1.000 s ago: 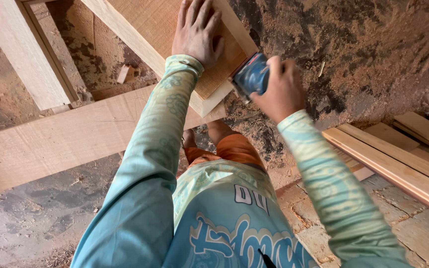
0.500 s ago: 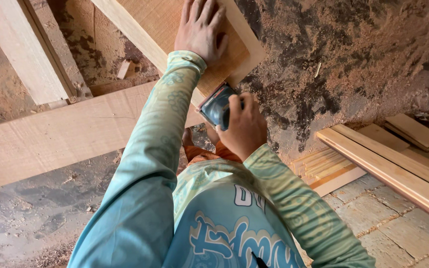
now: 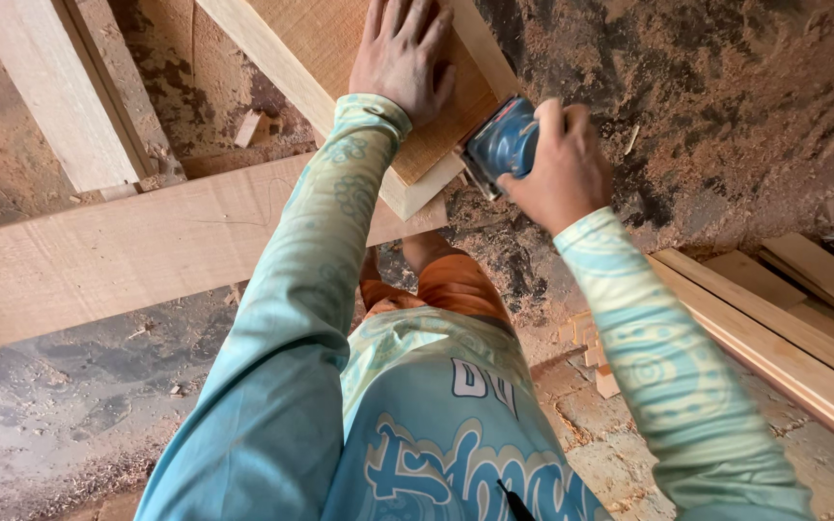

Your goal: The person uses an electric sander to smooth the surface of a rectangular wooden board resting on a workbench. They pause to replace the sanding pad on the tool before continuing to sand the board's surface.

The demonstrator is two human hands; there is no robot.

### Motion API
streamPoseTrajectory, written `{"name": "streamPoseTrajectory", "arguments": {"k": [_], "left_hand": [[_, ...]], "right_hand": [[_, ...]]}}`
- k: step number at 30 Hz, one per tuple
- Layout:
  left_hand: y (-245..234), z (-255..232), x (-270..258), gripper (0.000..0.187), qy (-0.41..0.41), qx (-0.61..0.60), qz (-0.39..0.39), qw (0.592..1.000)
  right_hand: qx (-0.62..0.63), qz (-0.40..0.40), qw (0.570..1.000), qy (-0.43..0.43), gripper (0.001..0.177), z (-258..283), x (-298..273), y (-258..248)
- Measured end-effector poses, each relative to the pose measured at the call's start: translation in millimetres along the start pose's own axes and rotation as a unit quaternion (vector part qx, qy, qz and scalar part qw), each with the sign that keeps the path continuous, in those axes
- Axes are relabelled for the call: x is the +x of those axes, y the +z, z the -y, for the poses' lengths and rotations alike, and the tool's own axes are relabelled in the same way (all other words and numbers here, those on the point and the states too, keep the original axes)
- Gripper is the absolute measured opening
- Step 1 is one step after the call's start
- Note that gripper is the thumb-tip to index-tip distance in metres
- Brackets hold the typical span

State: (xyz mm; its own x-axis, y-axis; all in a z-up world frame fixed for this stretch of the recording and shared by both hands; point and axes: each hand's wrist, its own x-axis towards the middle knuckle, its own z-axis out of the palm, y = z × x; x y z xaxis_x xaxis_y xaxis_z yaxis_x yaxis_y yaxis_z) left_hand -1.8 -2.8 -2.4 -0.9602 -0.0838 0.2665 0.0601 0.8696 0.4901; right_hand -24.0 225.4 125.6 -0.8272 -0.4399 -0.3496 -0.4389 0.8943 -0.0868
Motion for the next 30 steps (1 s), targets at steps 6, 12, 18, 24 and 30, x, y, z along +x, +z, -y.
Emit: {"name": "streamPoseTrajectory", "arguments": {"k": [6,12,18,24,30], "left_hand": [[-5.3,-1.2,2.2,0.062,-0.001,0.008,0.004,1.000],[-8.3,0.1,4.7,0.061,-0.002,0.002,0.006,1.000],[-8.9,0.2,3.1,0.062,0.014,-0.005,-0.015,1.000],[-7.4,2.0,1.1,0.060,0.004,-0.021,-0.001,1.000],[-9.0,-0.2,2.4,0.063,0.002,0.002,-0.002,1.000]], "right_hand": [[0.001,-0.011,1.000,0.007,0.081,-14.9,18.6,-11.4],[0.016,-0.027,0.999,-0.018,0.079,10.6,-11.1,9.6],[0.002,-0.043,0.997,-0.071,0.067,67.5,-69.1,32.6],[0.002,-0.073,0.991,-0.109,0.062,76.8,-77.0,39.8],[0.015,-0.031,0.998,-0.051,0.057,57.0,-57.5,24.9]]}}
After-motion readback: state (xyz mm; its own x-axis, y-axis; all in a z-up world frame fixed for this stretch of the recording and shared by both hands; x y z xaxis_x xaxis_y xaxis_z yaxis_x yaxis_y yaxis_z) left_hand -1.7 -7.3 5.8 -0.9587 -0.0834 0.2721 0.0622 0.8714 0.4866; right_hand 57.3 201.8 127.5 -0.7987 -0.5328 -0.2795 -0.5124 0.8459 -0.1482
